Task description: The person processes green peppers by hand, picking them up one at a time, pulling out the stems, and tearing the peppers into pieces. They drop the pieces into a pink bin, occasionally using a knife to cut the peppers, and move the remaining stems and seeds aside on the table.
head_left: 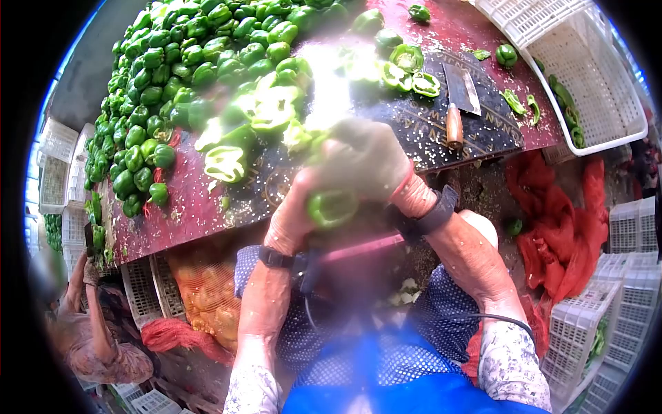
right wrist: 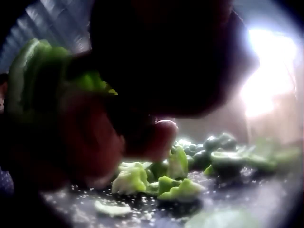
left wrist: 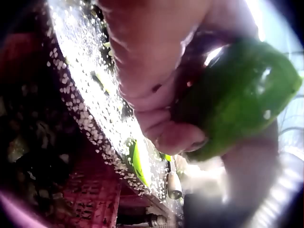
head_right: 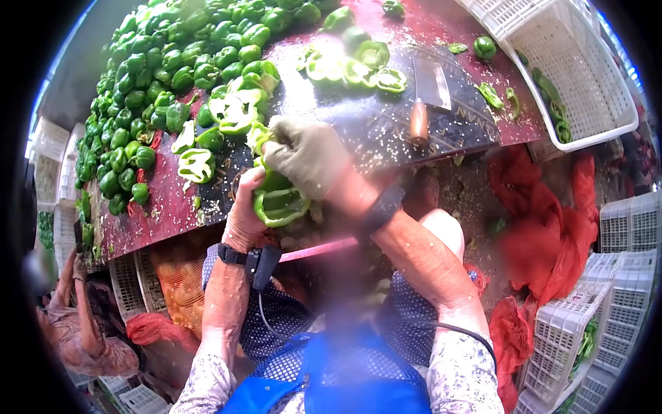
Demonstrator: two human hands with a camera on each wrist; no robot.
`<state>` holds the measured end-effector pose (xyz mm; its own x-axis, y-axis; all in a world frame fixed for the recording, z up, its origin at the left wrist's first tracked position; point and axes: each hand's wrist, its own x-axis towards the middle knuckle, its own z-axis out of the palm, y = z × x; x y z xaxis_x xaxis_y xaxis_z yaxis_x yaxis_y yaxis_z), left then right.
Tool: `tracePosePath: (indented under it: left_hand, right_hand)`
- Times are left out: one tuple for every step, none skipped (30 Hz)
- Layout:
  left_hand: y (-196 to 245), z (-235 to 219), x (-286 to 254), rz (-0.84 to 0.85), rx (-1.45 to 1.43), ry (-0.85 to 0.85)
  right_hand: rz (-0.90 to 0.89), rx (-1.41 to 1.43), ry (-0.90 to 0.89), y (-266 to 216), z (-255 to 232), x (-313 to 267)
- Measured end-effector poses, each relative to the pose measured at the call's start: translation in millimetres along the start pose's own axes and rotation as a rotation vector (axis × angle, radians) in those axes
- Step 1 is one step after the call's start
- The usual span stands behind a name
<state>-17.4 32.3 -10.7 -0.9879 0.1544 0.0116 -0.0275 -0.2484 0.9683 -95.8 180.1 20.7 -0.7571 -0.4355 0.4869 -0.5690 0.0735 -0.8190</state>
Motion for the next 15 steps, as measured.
tracePosePath:
  left_hand:
    - [-1.0,1.4,0.9,0.0,0.074,0.037]
    - [-3.1,1.7,3.3,0.047,0.165,0.014]
    - [-3.3,2.5,4.6,0.023,0.083,-0.002]
    - [-1.9,4.3,6.1,-0.002,0.0,-0.016]
    - [8.1,10.2,7.3,-0.098,-0.253,-0.028]
    - [17.7,15.8,8.0,-0.195,-0.509,-0.042]
    - [14.2,13.0,7.7,-0.126,-0.564,-0.106]
    - [10.6,10.3,7.4,-0.058,-0.623,-0.175]
    - [8.9,8.8,7.1,0.004,-0.684,-0.247]
    - [9.7,7.4,4.0,-0.002,-0.772,-0.186]
    - [13.8,6.0,2.0,-0.006,-0.855,-0.126]
    - [12.7,-1.3,0.6,0.013,-0.829,-0.151]
    - [12.5,-6.0,0.5,0.021,-0.764,-0.108]
    - [12.4,-9.3,1.5,0.028,-0.7,-0.068]
    - [13.4,-13.2,2.9,0.034,-0.634,-0.029]
  right_hand:
    - [0.169,0.181,0.021,1.0,-1.3,1.4]
    - [0.337,0.362,0.039,3.1,-4.9,4.3]
    - [0.506,0.541,0.055,5.7,-9.1,7.2]
    - [0.612,0.701,0.06,9.4,-14.4,9.1]
    - [0.405,0.406,0.067,18.1,-18.9,9.4]
    - [0.197,0.111,0.074,26.7,-22.5,9.3]
    - [0.052,-0.064,0.094,33.4,-27.0,6.1]
    - [-0.035,-0.123,0.127,35.0,-32.1,7.6]
    - [-0.087,-0.147,0.164,39.6,-37.8,8.1]
    - [0.03,0.011,0.195,46.0,-43.8,9.1]
    - [0.313,0.335,0.224,42.4,-52.5,12.7]
    - [0.586,0.667,0.348,38.3,-61.1,16.5]
    - [0.502,0.33,0.161,41.6,-62.1,19.6]
    - [0.362,0.143,0.078,37.6,-57.7,18.4]
    - [0.221,-0.042,-0.003,30.9,-48.5,14.7]
